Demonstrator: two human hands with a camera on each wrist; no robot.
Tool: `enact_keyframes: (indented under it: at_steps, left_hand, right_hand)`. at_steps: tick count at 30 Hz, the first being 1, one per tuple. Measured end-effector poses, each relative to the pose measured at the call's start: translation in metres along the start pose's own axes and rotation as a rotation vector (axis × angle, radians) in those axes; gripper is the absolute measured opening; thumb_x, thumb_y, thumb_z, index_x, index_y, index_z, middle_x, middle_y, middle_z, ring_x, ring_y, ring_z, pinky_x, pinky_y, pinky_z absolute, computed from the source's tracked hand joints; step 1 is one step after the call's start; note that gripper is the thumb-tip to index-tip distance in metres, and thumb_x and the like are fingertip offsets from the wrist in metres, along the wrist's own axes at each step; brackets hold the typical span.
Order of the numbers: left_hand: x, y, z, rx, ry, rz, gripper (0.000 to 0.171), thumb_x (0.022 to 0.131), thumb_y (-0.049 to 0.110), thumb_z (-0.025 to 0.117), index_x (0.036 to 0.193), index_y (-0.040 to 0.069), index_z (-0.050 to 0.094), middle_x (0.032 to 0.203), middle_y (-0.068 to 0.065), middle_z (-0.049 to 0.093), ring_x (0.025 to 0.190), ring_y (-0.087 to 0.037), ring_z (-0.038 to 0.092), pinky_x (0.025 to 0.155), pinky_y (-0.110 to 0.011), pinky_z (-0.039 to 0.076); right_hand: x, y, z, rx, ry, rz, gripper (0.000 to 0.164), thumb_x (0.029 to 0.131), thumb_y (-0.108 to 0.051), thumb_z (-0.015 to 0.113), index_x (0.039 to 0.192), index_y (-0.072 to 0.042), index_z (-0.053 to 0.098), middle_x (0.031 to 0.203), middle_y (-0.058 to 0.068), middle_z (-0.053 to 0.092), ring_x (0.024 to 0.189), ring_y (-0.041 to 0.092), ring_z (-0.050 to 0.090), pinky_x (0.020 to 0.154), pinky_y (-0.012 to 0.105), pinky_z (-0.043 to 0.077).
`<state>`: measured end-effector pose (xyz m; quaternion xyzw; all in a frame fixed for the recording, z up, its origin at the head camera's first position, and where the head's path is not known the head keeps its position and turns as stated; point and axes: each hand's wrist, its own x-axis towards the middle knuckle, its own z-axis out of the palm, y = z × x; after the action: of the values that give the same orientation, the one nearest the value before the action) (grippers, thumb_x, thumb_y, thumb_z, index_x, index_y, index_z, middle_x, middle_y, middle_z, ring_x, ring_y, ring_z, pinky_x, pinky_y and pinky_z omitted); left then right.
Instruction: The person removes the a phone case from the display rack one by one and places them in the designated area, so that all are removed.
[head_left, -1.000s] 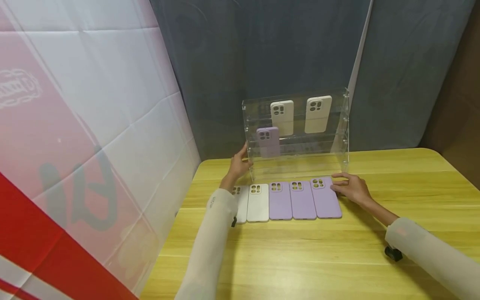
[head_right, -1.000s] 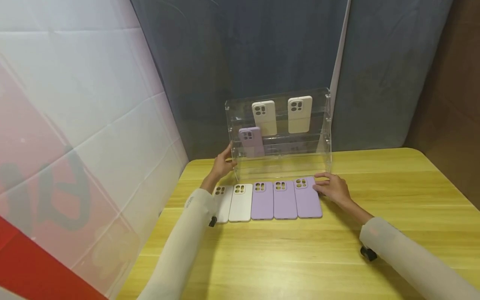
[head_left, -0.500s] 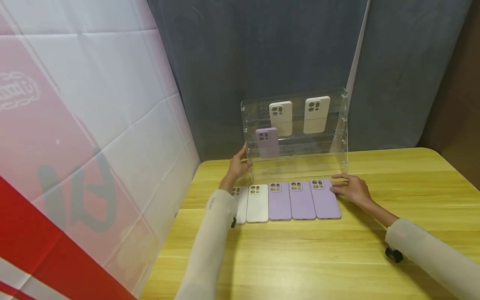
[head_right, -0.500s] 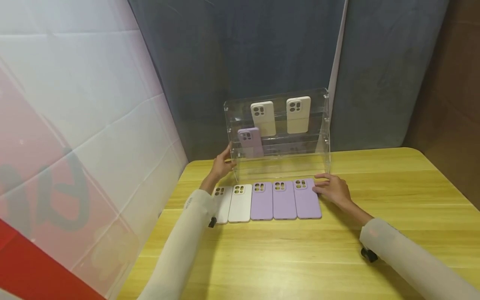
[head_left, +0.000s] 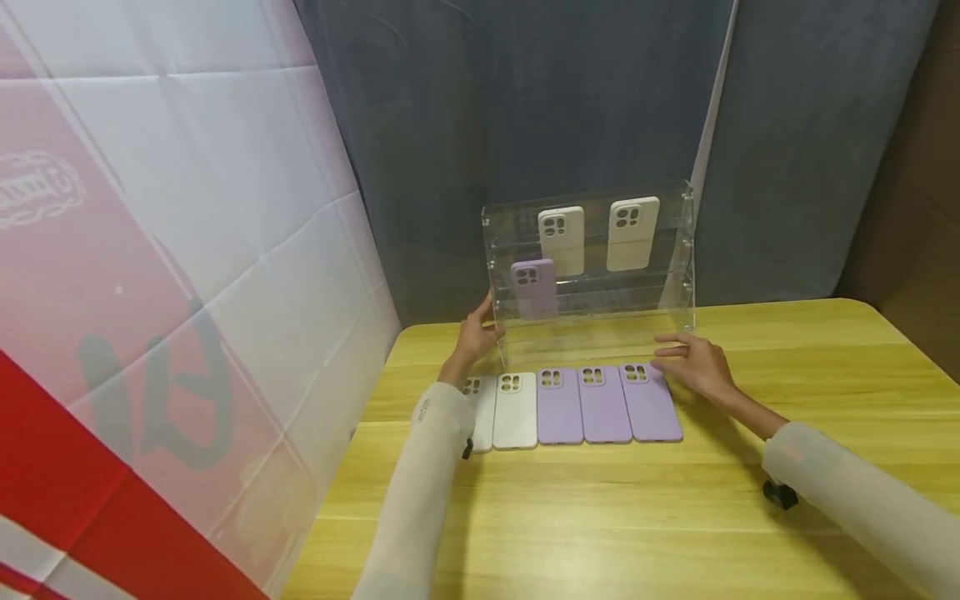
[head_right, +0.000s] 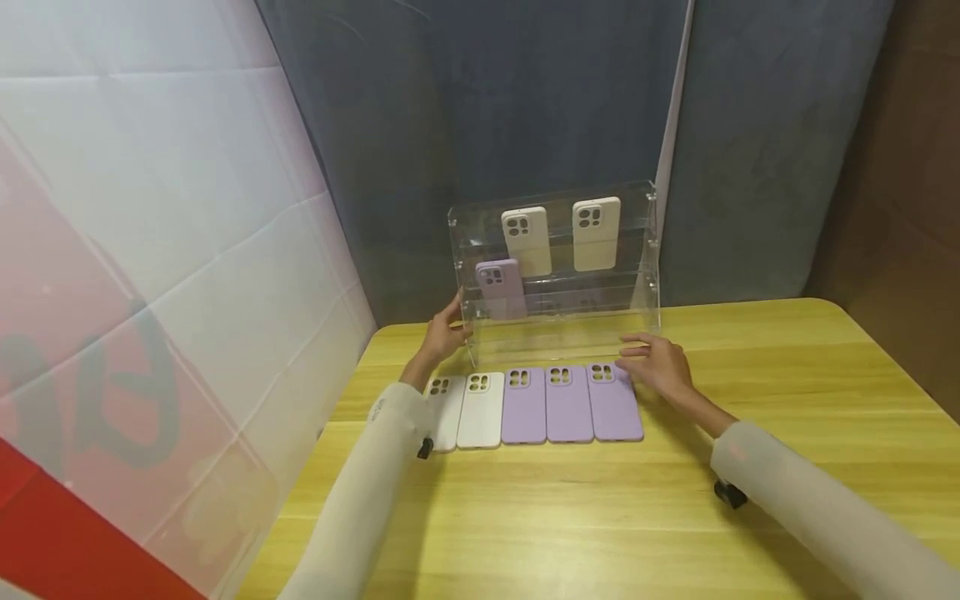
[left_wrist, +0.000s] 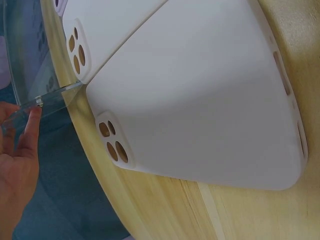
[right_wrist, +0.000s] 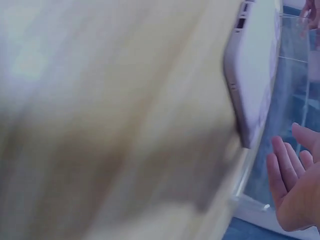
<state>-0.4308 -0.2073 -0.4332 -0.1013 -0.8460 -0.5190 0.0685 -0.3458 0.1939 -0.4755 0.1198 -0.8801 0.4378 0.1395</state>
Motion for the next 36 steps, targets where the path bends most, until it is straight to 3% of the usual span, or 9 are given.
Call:
enact_keyframes:
  at_steps: [5,7,9,14,17,21,27,32,36]
  left_hand:
    - [-0.002,-0.001,0.0,-0.011,-0.004,-0.003,0.091,0.091,-0.017,0.063,0.165,0.023,0.028,0.153,-0.024,0.05,0.125,-0.044,0.063,0.095,-0.041,0.062]
    - [-0.002,-0.002,-0.001,-0.013,-0.006,0.0,0.091,0.091,-0.017,0.062,0.165,0.023,0.027,0.153,-0.024,0.05,0.125,-0.044,0.063,0.096,-0.041,0.062]
    - [-0.001,-0.001,-0.002,-0.013,-0.006,0.004,0.092,0.091,-0.017,0.063,0.165,0.024,0.027,0.154,-0.024,0.05,0.126,-0.044,0.062,0.096,-0.041,0.062]
    - [0.0,0.0,-0.002,-0.013,0.001,0.015,0.092,0.09,-0.017,0.064,0.165,0.023,0.028,0.155,-0.023,0.048,0.128,-0.042,0.061,0.096,-0.04,0.062]
    - [0.0,0.0,-0.001,-0.01,0.0,0.012,0.092,0.09,-0.017,0.064,0.164,0.023,0.028,0.155,-0.023,0.048,0.128,-0.042,0.061,0.095,-0.04,0.062]
    - [-0.001,-0.001,-0.001,0.001,0.004,0.013,0.091,0.09,-0.017,0.064,0.164,0.023,0.029,0.155,-0.022,0.048,0.127,-0.042,0.062,0.095,-0.039,0.062]
    - [-0.003,0.0,-0.002,-0.004,0.013,0.004,0.089,0.09,-0.016,0.064,0.164,0.022,0.031,0.154,-0.023,0.049,0.124,-0.044,0.063,0.094,-0.04,0.063]
    - [-0.002,-0.001,-0.001,-0.022,0.013,-0.001,0.09,0.089,-0.017,0.065,0.163,0.021,0.031,0.155,-0.023,0.048,0.124,-0.044,0.064,0.094,-0.039,0.063]
    - [-0.001,-0.002,0.0,-0.04,0.009,-0.001,0.092,0.088,-0.019,0.064,0.163,0.022,0.031,0.155,-0.023,0.048,0.125,-0.044,0.063,0.095,-0.039,0.062]
  right_hand:
    - [0.015,-0.012,0.005,0.006,0.012,-0.079,0.045,0.09,-0.018,0.083,0.129,0.001,0.07,0.105,0.019,0.078,0.079,0.027,0.078,0.044,0.024,0.046]
    - [0.022,-0.018,0.007,0.009,0.016,-0.114,0.044,0.09,-0.016,0.082,0.129,0.001,0.07,0.105,0.019,0.078,0.073,0.027,0.076,0.059,0.033,0.052]
    - [0.029,-0.023,0.009,0.01,0.02,-0.149,0.043,0.09,-0.015,0.081,0.128,0.002,0.07,0.105,0.02,0.077,0.062,0.024,0.073,0.053,0.038,0.048]
    - [0.045,-0.035,0.01,0.028,0.031,-0.185,0.04,0.09,-0.012,0.081,0.127,0.0,0.071,0.105,0.021,0.077,0.041,0.004,0.056,0.034,0.024,0.026]
    - [0.052,-0.043,0.011,0.035,0.028,-0.186,0.04,0.09,-0.013,0.081,0.127,-0.003,0.071,0.106,0.02,0.077,0.035,-0.002,0.039,0.033,0.02,0.021]
    - [0.063,-0.053,0.015,0.04,0.019,-0.189,0.041,0.091,-0.014,0.081,0.129,-0.003,0.07,0.109,0.019,0.077,0.037,-0.003,0.041,0.034,0.021,0.021]
    - [0.082,-0.071,0.025,0.027,0.029,-0.192,0.045,0.09,-0.019,0.083,0.13,-0.004,0.07,0.109,0.017,0.078,0.063,0.015,0.073,0.036,0.022,0.028]
    - [0.097,-0.086,0.034,-0.002,0.066,-0.206,0.045,0.089,-0.022,0.084,0.129,-0.005,0.072,0.106,0.014,0.079,0.073,0.028,0.077,0.04,0.019,0.04]
    - [0.107,-0.098,0.039,-0.006,0.088,-0.213,0.045,0.088,-0.022,0.085,0.129,-0.007,0.072,0.106,0.012,0.079,0.076,0.029,0.077,0.039,0.019,0.037]
